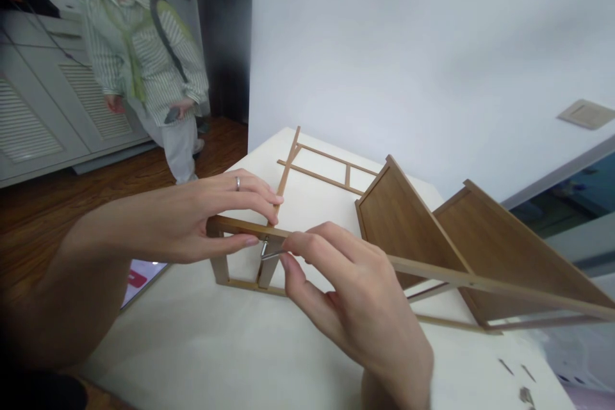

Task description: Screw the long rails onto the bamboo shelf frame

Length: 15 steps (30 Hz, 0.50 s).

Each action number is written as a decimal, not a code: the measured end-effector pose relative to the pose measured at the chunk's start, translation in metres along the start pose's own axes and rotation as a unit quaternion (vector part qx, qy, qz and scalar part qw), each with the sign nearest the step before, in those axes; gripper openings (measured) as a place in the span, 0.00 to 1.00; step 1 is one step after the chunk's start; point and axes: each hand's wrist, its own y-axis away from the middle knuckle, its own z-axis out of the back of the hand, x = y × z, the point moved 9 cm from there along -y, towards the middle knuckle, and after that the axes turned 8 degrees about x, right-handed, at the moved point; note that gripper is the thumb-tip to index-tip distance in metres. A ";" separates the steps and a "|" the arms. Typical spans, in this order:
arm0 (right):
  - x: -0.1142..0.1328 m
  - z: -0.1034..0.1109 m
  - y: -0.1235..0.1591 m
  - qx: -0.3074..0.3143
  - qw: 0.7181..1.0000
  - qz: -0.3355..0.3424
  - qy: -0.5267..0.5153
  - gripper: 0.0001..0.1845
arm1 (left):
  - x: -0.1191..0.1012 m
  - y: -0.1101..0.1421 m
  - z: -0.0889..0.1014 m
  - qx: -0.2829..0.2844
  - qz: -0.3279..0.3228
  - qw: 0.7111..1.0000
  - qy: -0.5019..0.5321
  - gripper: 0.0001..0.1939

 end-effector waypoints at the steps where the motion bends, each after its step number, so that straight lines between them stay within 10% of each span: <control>1: -0.001 0.000 0.001 0.003 1.000 -0.002 0.004 0.10 | 0.000 0.000 0.000 -0.001 0.002 1.000 -0.002 0.14; 15: 0.000 -0.009 0.007 0.024 0.998 -0.007 0.049 0.09 | 0.003 0.001 0.000 -0.004 -0.002 1.000 -0.019 0.14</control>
